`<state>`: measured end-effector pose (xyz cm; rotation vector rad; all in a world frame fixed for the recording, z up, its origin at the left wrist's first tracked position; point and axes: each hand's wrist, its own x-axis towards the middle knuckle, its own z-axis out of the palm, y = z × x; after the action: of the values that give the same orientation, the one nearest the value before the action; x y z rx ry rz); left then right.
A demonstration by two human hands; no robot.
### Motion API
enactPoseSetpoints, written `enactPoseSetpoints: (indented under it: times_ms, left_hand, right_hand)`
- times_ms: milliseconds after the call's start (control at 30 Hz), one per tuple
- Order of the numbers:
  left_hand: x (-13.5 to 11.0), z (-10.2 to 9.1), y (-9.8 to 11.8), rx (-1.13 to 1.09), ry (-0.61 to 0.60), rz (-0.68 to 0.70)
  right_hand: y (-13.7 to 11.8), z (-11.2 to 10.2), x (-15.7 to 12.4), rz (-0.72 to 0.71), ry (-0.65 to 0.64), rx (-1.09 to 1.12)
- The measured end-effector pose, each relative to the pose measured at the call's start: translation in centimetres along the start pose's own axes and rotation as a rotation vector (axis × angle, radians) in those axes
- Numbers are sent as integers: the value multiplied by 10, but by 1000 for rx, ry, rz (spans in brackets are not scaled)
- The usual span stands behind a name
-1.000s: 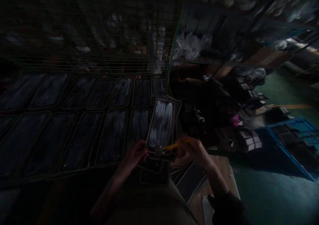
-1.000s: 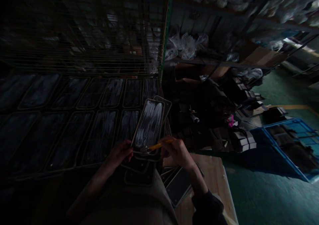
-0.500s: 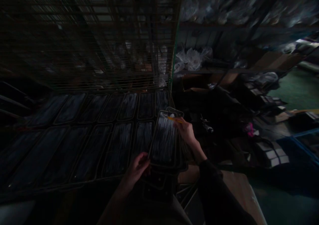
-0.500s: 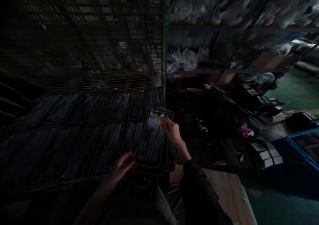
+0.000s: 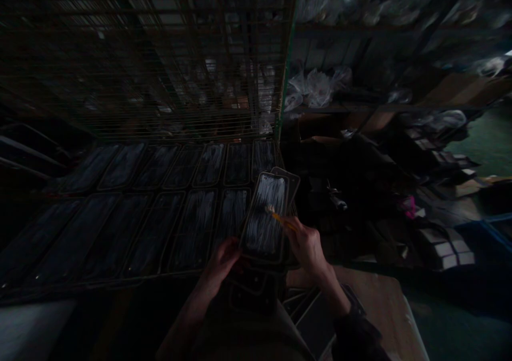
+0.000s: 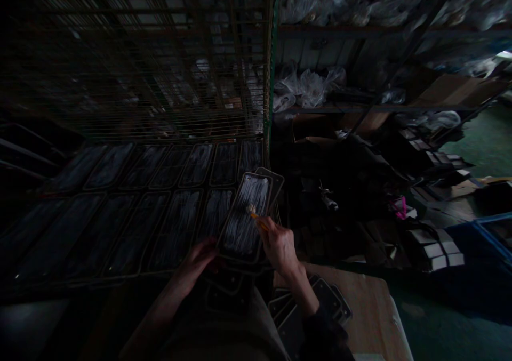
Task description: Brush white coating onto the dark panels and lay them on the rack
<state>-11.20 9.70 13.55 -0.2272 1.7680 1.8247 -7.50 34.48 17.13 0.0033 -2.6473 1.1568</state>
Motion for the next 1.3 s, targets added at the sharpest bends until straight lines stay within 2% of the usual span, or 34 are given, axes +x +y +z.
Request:
enactPoseSetpoints:
  times_ms: [100, 133, 200, 267, 333, 433, 567, 633, 700, 767, 867, 967, 1067, 1167, 1300]
  left_hand:
    - [-3, 1, 6, -35, -101, -26]
    - [-4, 2, 10, -40, -119, -32]
    - [-7, 5, 16, -40, -112, -36]
    - [-9, 6, 19, -35, -78, -38]
    - [-8, 7, 17, -48, -7, -37]
    - [-3, 6, 12, -89, 56, -32]
    - [1, 7, 9, -95, -72, -66]
    - [1, 9, 11, -94, -109, -84]
    - [0, 10, 15, -129, -130, -89]
    - [-3, 10, 19, -191, -132, -93]
    - [-5, 11, 29, -277, -91, -116]
    - [-3, 13, 40, -360, -60, -121]
    - [3, 18, 54, -470, -81, -69]
    - [9, 22, 73, -556, -170, 19]
    - [16, 18, 107, -634, -376, 155]
  right_hand:
    - [-21, -18, -32, 130, -85, 232]
    - [-24, -24, -37, 182, -57, 307]
    - [-23, -32, -40, 259, 80, 386]
    - [-14, -34, -36, 284, 214, 362]
    - [-3, -30, -31, 270, 249, 318]
    - [2, -23, -38, 234, 164, 259]
    - [-13, -28, -69, 250, 16, 236]
    - [-22, -36, -80, 282, -11, 285]
    - [-26, -42, -82, 308, 56, 338]
    - [-23, -42, -77, 331, 207, 376]
    - [-7, -27, -63, 337, 383, 401]
    - [12, 0, -49, 271, 393, 337]
    - [29, 28, -38, 183, 358, 208]
    - [38, 48, -30, 114, 312, 42]
    - [46, 62, -25, 46, 216, -179]
